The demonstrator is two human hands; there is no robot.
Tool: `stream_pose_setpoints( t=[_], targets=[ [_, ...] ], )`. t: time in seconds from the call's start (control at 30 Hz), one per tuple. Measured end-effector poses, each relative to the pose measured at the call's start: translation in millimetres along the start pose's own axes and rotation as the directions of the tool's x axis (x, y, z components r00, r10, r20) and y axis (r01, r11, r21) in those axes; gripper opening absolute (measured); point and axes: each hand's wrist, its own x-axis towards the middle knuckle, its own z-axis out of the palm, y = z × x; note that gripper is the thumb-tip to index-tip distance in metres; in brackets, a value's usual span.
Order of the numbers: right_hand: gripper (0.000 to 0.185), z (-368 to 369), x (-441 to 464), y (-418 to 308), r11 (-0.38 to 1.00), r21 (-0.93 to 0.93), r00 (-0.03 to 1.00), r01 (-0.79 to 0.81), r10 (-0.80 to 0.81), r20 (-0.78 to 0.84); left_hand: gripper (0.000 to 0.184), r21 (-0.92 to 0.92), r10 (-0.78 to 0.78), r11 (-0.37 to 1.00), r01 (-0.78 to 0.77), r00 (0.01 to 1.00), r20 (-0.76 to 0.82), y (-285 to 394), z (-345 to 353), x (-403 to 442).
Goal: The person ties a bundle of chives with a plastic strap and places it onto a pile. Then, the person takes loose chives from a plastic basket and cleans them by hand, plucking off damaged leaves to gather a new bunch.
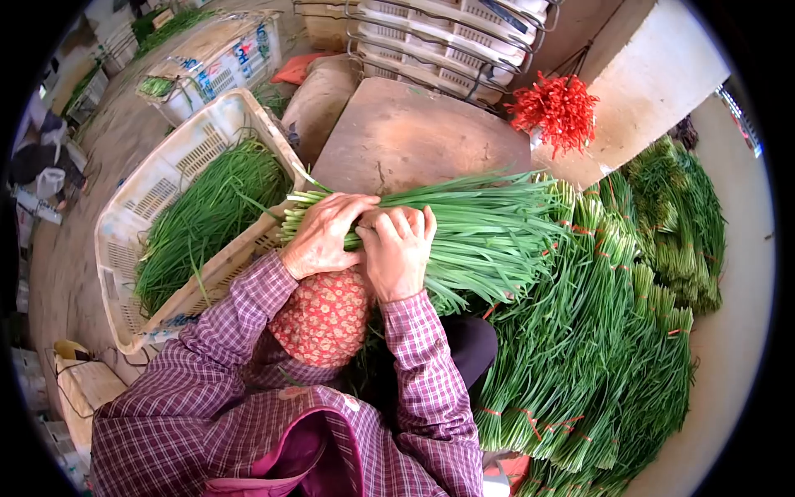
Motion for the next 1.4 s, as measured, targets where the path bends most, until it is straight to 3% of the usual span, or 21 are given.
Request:
stream_pose_setpoints(
  t=[0.07,0.17,0.2,0.27,0.33,0.4,0.47,0.67,0.7,0.8,0.87,0.97,1.03,1.13,1.2,1.23,1.27,1.3,1.33,1.37,1.4],
  targets=[
    [0.013,-3.2,0.3,-0.2,0.996,0.009,0.995,0.09,-0.091,0.046,0.066,-0.011,-0.005,1.0,0.005,1.0,-0.001,-2.6,-1.1,0.2],
    [0.007,-4.6,-0.9,2.2,0.987,0.153,0.998,0.046,-0.054,0.044,0.069,-0.061,0.099,0.993,-0.097,0.995,0.026,-8.7,-10.8,5.5],
    [0.007,-3.9,-2.5,5.1,0.985,0.168,0.997,0.047,-0.056,0.049,0.064,-0.178,0.117,0.976,-0.127,0.991,-0.067,-9.5,-18.2,6.9],
    [0.012,3.7,-8.9,16.0,0.984,0.177,0.998,0.018,-0.028,0.051,0.044,-0.358,-0.125,0.932,0.053,0.976,-0.179,-15.8,-55.1,7.8],
    [0.017,5.8,-12.0,21.7,0.982,0.188,0.998,-0.003,-0.008,0.055,0.024,-0.458,-0.452,0.83,0.318,0.865,-0.218,-40.5,-85.7,-0.2],
    [0.022,5.9,-13.7,23.0,0.978,0.205,0.998,0.049,-0.056,0.027,0.016,-0.487,-0.547,0.764,0.422,0.824,-0.145,-81.8,-94.3,-12.5],
    [0.009,4.5,-11.6,18.8,0.976,0.208,0.998,0.063,-0.067,0.012,0.027,-0.533,-0.608,0.627,0.569,0.785,0.122,-98.4,-93.5,-14.4],
    [0.023,8.7,-17.5,27.0,0.984,0.162,0.996,0.073,-0.079,0.032,0.031,-0.458,-0.609,0.523,0.719,0.691,0.389,-118.2,-58.0,-2.0],
    [0.024,9.3,-17.7,27.5,0.984,0.161,0.997,0.072,-0.078,0.027,0.031,-0.503,-0.533,0.497,0.707,0.706,0.466,-112.3,-59.3,5.6],
    [0.023,8.1,-15.8,25.8,0.984,0.162,0.997,0.069,-0.074,0.027,0.03,-0.466,-0.526,0.516,0.718,0.696,0.489,-121.7,-49.4,7.5],
    [0.011,7.9,-14.4,24.4,0.985,0.163,0.998,0.061,-0.066,0.025,0.029,-0.438,-0.546,0.53,0.726,0.687,0.479,-122.8,-49.6,7.4],
    [0.02,8.4,-15.1,24.2,0.987,0.154,0.998,0.042,-0.047,0.029,0.029,-0.434,-0.547,0.515,0.739,0.673,0.498,-120.9,-58.9,4.4],
    [0.02,9.1,-15.4,24.4,0.986,0.158,0.998,0.044,-0.049,0.028,0.025,-0.453,-0.526,0.611,0.649,0.761,0.38,-119.3,-71.4,-1.1],
    [0.015,8.2,-13.8,22.6,0.985,0.164,0.999,0.044,-0.047,0.018,0.028,-0.554,-0.618,0.52,0.65,0.734,0.281,-120.3,-106.2,-8.1],
    [0.011,8.3,-13.4,22.5,0.985,0.169,0.999,0.042,-0.044,0.008,0.02,-0.418,-0.697,0.619,0.665,0.71,0.099,-131.4,-137.4,-21.8],
    [0.011,9.4,-14.0,23.5,0.985,0.168,0.999,0.047,-0.048,0.002,0.02,-0.415,-0.696,0.621,0.665,0.712,0.098,-129.6,-151.5,-25.7],
    [0.011,10.4,-14.3,24.4,0.984,0.168,0.999,0.054,-0.054,-0.004,0.018,0.119,-0.737,0.675,0.728,0.674,0.052,-125.0,-165.3,-28.8],
    [0.011,11.0,-14.3,25.2,0.984,0.168,0.998,0.055,-0.055,-0.008,0.019,0.617,-0.754,0.509,0.6,0.657,-0.017,-121.3,-171.6,-30.7],
    [0.014,11.6,-15.0,26.1,0.986,0.158,0.998,0.057,-0.056,-0.009,0.019,0.617,-0.753,0.509,0.6,0.658,-0.018,-118.3,-169.5,-34.6],
    [0.018,12.1,-14.8,26.1,0.987,0.151,0.998,0.06,-0.059,-0.009,0.026,0.554,-0.53,0.71,0.434,0.848,0.014,-114.6,-166.2,-39.4],
    [0.018,12.2,-14.0,25.6,0.986,0.154,0.998,0.064,-0.063,-0.009,0.035,0.483,-0.26,0.848,0.217,0.965,0.021,-111.4,-163.9,-41.1]
  ],
)
